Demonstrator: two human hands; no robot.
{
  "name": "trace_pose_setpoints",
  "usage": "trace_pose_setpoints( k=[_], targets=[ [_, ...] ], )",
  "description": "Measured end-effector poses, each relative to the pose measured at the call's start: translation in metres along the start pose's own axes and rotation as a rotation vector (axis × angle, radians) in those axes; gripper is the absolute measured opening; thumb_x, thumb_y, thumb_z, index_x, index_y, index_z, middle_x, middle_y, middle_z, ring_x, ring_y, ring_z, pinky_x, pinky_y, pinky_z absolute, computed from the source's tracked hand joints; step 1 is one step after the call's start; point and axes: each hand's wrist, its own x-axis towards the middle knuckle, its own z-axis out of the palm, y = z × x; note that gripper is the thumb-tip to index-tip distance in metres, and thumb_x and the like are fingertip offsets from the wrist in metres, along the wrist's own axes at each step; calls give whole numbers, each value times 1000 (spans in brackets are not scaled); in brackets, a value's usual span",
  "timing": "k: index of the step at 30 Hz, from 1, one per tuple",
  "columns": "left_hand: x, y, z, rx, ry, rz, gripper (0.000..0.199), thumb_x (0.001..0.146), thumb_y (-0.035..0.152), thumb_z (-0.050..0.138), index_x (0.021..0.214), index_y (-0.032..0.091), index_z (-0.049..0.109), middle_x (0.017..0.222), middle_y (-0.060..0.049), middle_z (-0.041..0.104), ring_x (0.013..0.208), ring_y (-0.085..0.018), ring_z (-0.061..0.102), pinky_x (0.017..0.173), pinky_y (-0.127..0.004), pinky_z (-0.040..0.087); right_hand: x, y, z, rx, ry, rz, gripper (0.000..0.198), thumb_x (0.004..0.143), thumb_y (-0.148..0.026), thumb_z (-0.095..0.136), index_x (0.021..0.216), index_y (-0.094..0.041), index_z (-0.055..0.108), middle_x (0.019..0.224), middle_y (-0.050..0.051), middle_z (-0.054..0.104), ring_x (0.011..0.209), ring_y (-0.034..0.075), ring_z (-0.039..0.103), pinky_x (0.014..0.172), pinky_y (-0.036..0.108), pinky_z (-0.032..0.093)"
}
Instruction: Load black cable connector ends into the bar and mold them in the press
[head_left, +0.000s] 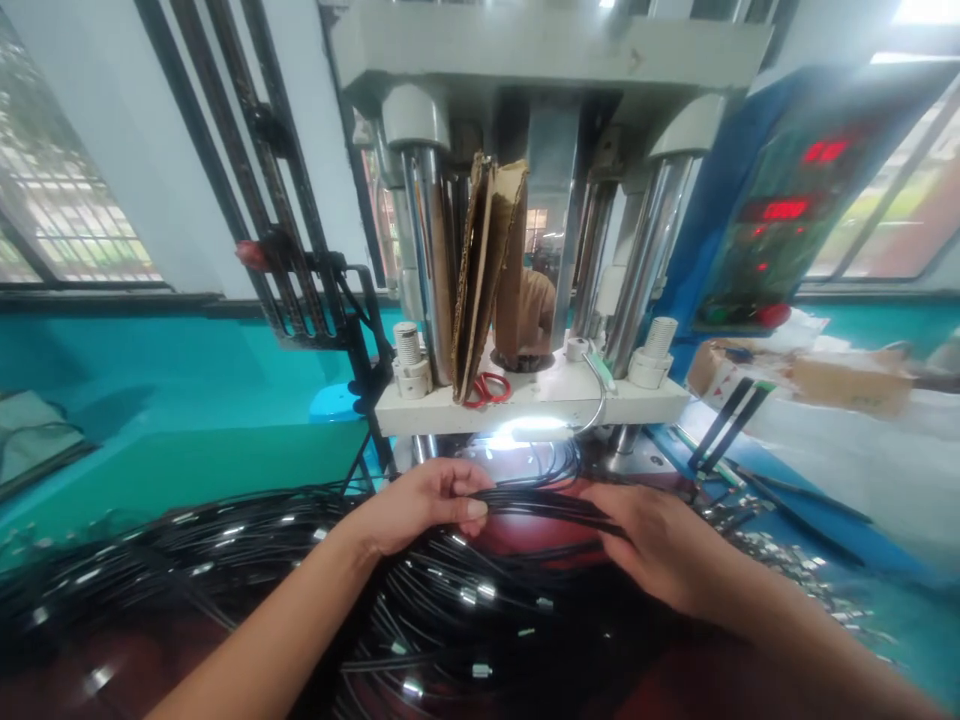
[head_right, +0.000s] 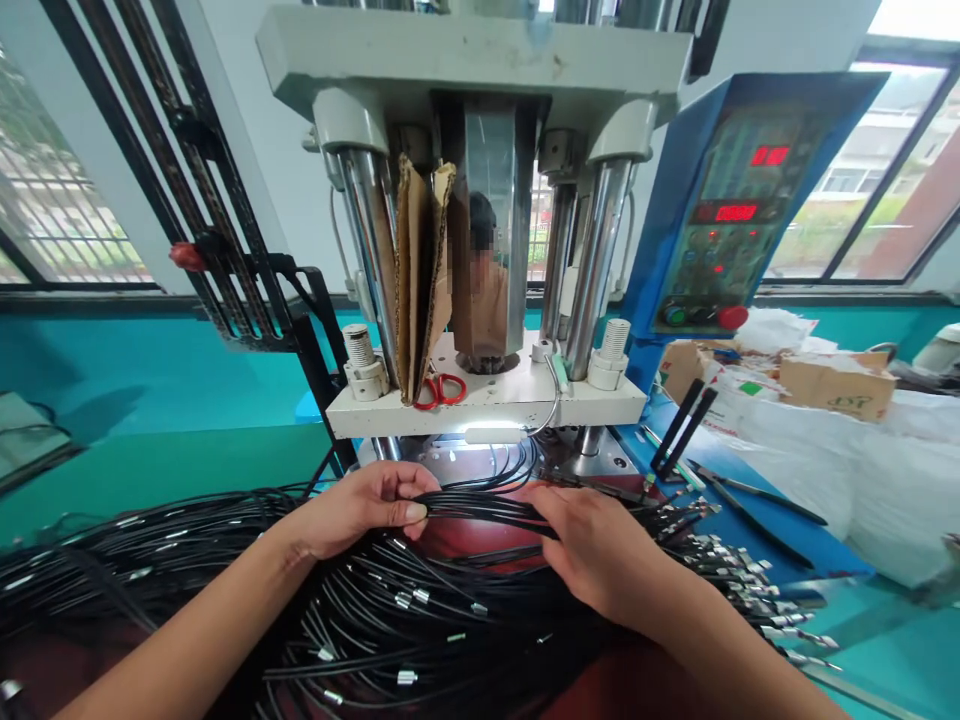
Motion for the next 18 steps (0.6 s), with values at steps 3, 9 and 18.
trace_pose_setpoints(
  k=[3, 9, 18],
  targets=[
    [0, -1, -4, -39, 0, 22, 26, 77, 26, 70, 97, 13, 59, 75, -2, 62, 62, -10, 55, 62, -24, 41, -15, 17, 2, -116, 57, 45, 31, 83, -12, 49, 110, -21, 61, 104, 8, 68, 97, 24, 63, 88, 37, 47],
    [-3, 5, -6, -92, 22, 106, 24, 80, 23, 67, 100, 12, 58, 72, 0, 59, 59, -8, 51, 60, -22, 36, -20, 26, -16, -270, 206, 95, 27, 86, -17, 47, 109, -20, 60, 107, 8, 67, 99, 25, 61, 89, 39, 46],
    [-5, 5, -7, -126, 25, 119, 28, 78, 23, 69, 101, 12, 58, 72, 1, 57, 60, -9, 50, 60, -23, 35, -33, 25, -24, -211, 163, 178, 22, 82, -16, 48, 97, -21, 62, 98, 8, 67, 92, 26, 61, 83, 40, 45]
  ],
)
